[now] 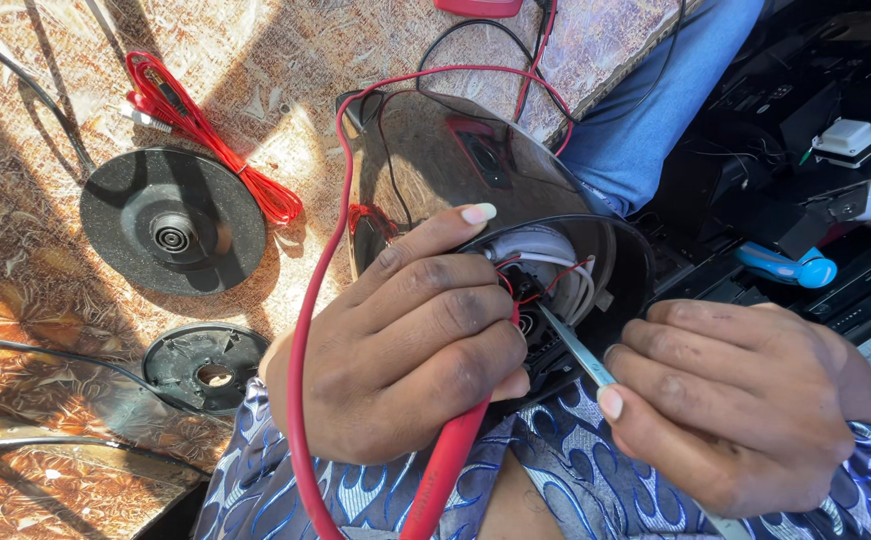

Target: The person uses a multimeter and a small tool to test and adjust the internal wiring of a disassembled electric kettle. They probe various connection points within the kettle's base while holding the multimeter leads.

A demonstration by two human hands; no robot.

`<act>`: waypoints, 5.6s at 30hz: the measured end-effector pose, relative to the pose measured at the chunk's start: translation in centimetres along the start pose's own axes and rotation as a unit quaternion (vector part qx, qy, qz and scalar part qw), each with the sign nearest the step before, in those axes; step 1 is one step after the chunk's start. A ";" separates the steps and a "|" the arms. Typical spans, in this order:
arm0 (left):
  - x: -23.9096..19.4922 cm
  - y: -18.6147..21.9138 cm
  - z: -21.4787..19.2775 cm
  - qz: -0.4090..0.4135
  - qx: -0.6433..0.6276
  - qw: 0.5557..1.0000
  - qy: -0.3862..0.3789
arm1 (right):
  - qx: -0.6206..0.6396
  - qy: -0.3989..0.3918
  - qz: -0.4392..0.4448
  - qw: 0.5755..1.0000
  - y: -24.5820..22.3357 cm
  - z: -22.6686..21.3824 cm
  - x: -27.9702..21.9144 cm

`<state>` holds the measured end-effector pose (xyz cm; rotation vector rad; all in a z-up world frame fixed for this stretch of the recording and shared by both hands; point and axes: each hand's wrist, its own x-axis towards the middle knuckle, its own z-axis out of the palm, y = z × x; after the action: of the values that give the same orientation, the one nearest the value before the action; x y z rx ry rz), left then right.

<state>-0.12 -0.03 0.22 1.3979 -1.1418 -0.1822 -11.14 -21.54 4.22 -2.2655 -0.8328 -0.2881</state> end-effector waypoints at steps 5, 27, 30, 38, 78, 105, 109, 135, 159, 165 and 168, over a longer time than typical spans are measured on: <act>0.0 -0.3 -0.4 0.019 -0.005 1.000 -0.024 | -0.035 -0.070 0.195 0.978 -2.5 -1.0 0.2; 0.3 0.4 -0.5 -0.019 0.042 0.998 -0.035 | 0.112 0.032 0.061 0.991 1.0 1.4 -0.8; 0.9 1.1 -0.7 -0.027 0.040 0.998 -0.048 | 0.077 0.071 0.017 0.994 1.5 2.5 -1.6; 1.4 1.9 1.2 -0.086 0.097 0.992 -0.010 | 0.110 0.511 -0.029 0.852 4.1 8.3 -1.4; 0.5 2.4 1.0 -0.061 0.158 0.977 -0.127 | 0.160 0.580 0.060 0.796 2.4 9.2 -0.8; -0.2 2.5 0.4 -0.026 0.132 0.986 -0.096 | 0.040 0.553 0.020 0.832 2.5 8.5 -3.9; -0.2 2.4 0.5 -0.023 0.118 0.988 -0.096 | 0.075 0.545 0.085 0.831 2.6 9.2 -6.3; -0.2 2.3 0.7 -0.002 0.138 0.988 -0.072 | 0.200 0.482 0.142 0.841 2.4 9.5 -9.6; 0.0 2.4 1.1 -0.028 0.070 0.997 -0.017 | 0.126 0.479 0.070 0.866 2.4 9.5 -10.3; 0.0 2.3 1.0 -0.025 0.068 0.997 -0.017 | 0.014 0.394 0.095 0.914 1.3 8.5 -11.6; -0.1 2.3 1.4 -0.030 0.083 0.996 -0.016 | 0.019 0.372 0.124 0.920 0.4 8.1 -11.0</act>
<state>-2.32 -0.31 1.69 1.5812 -1.1636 -0.1561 -19.60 -21.55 -6.52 -1.9497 -0.1456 -0.9257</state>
